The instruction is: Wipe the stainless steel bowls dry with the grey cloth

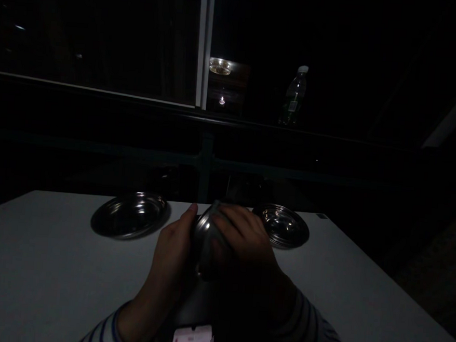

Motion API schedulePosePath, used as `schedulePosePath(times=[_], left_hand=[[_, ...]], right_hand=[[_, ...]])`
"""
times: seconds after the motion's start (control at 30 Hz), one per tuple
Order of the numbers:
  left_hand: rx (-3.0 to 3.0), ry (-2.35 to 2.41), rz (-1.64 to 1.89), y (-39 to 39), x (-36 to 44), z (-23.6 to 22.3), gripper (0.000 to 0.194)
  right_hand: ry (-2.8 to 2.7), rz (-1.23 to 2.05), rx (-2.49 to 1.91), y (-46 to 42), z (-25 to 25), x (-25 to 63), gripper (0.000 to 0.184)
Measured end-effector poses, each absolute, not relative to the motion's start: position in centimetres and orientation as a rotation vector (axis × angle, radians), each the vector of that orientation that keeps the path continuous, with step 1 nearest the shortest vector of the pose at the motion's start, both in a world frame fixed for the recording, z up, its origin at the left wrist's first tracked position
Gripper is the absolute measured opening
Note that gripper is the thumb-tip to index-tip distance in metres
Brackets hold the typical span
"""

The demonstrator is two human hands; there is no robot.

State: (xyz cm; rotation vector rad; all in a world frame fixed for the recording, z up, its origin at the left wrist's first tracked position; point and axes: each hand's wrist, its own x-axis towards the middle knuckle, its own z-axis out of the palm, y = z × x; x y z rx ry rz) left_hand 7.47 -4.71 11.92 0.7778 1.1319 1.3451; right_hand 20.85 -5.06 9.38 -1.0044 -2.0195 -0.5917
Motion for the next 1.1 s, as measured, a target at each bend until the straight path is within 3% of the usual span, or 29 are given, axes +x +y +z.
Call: schedulePosePath(times=[0.23,0.53,0.83,1.0,1.1], left_hand=[[0.835,1.069,1.343,-4.3,7.4,11.6,0.033],[0.775,1.002,1.295,-4.7,7.4,12.1,0.025],[0.696,0.967,1.323,-4.3,7.5,11.6,0.028],[0.731,0.98,1.328,-4.4,7.5,11.7,0.028],[0.73,1.009,1.305,-4.7,7.5,12.0,0.028]], right_hand=[[-2.083,-0.611,-0.899,-5.4,9.1,19.9,0.027],[-1.726,-0.158,-1.231,-3.2,10.0,24.4,0.03],[-2.08,-0.676,-0.831,-5.2,8.7,19.8,0.026],[-2.051,-0.616,-0.843,-4.7,8.9,20.8,0.028],[-1.884,-0.359,-1.029,-3.7,9.4,23.0,0.031]])
